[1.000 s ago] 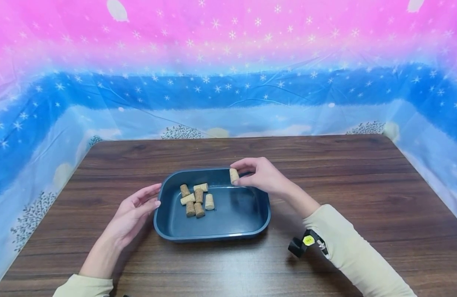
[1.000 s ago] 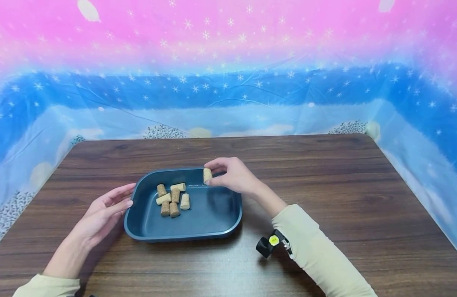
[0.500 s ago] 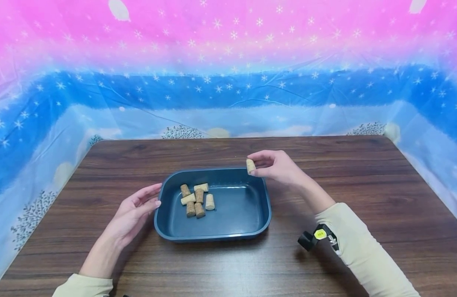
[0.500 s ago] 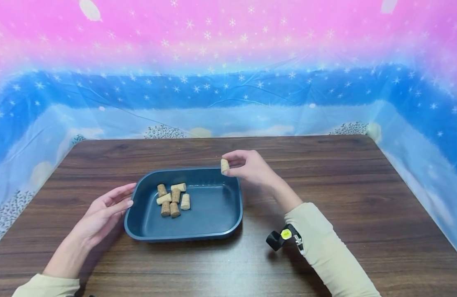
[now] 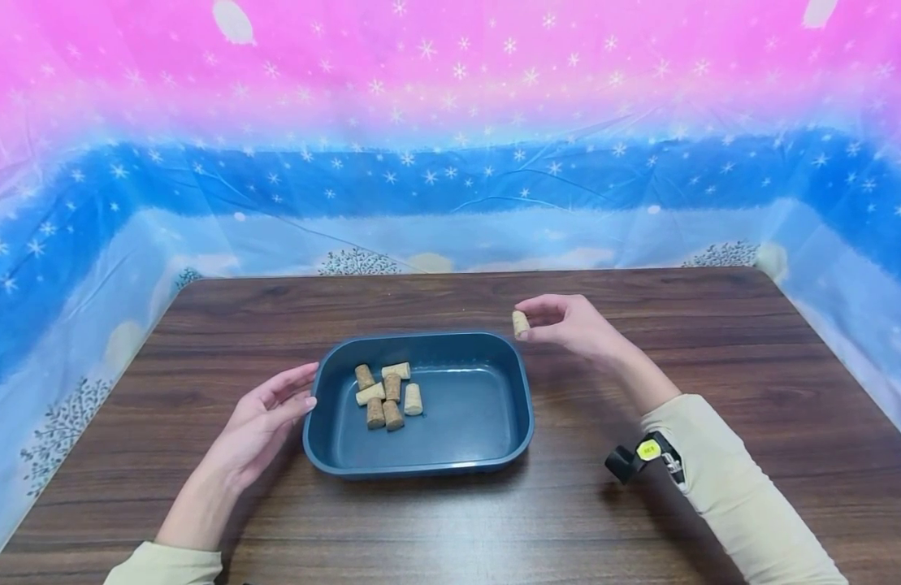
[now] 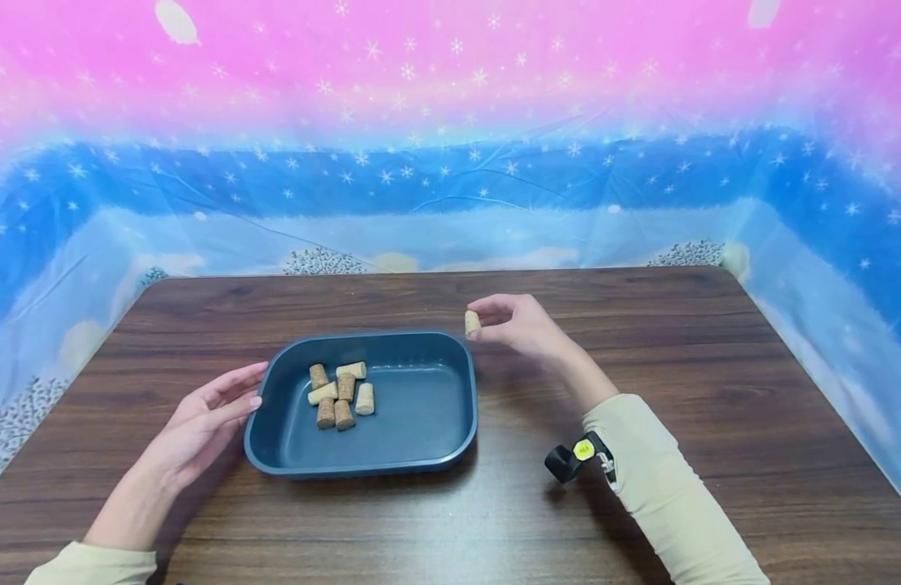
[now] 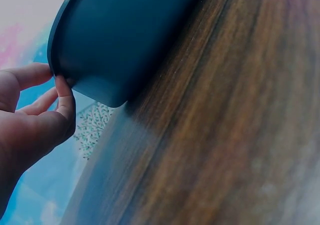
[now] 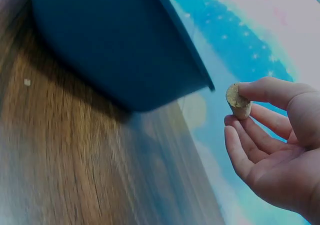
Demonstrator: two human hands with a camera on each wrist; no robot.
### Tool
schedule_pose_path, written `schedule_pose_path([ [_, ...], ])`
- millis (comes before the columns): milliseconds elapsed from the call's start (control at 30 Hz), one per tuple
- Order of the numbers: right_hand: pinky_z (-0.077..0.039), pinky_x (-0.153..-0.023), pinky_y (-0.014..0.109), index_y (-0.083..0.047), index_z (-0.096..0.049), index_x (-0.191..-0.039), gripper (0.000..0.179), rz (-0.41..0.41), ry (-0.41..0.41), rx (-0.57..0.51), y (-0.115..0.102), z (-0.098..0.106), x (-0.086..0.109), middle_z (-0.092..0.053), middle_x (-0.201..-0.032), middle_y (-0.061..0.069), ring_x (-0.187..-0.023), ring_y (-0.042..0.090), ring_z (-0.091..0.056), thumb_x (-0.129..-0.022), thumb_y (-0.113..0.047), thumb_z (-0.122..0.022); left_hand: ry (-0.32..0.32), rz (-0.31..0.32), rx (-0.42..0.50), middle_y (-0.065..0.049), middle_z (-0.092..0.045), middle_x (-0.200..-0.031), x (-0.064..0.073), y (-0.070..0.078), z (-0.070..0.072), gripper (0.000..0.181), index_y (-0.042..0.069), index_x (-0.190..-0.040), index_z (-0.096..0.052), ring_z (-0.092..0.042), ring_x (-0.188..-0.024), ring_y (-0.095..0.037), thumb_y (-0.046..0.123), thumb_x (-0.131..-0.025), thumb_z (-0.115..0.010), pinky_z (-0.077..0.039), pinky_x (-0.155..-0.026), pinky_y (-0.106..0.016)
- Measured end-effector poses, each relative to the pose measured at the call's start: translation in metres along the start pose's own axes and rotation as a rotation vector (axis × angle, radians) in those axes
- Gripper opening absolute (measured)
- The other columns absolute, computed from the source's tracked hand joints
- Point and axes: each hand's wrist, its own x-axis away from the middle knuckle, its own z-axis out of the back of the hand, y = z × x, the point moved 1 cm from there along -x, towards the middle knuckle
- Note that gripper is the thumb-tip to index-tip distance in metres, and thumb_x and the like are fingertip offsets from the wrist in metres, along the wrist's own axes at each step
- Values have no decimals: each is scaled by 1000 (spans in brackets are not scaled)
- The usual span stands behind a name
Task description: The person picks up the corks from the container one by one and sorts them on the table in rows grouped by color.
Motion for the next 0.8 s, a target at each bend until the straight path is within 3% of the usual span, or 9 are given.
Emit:
schedule_pose_path([
  [300,-49,-89,38,2,-59,-126,49,-58,-14,11,17,12,-1,-65,-111,16,-106,28,-59,-82,-11,-76,-2,9,1,4,-55,-124,1,0,0,50,-3,-142,-40,-55,-112,-11,3,-95,-58,-44,-94,-19],
  [567,-46,-88,38,1,-59,-126,52,-134,-20,91,36,19,-2,-64,-108,14,-100,25,-58,-81,-18,-78,-22,-40,48,2,-58,-123,0,-1,-1,38,6,-132,-54,-56,-112,-12,-1,-95,-58,-45,-93,-21],
  [800,-46,-90,37,3,-64,-117,44,-106,-24,124,52,20,-4,-67,-106,13,-100,25,-62,-79,-14,-80,-26,-47,58,0,-59,-122,1,-1,-2,36,6,-130,-55,-57,-112,-13,-1,-94,-58,-45,-93,-21],
])
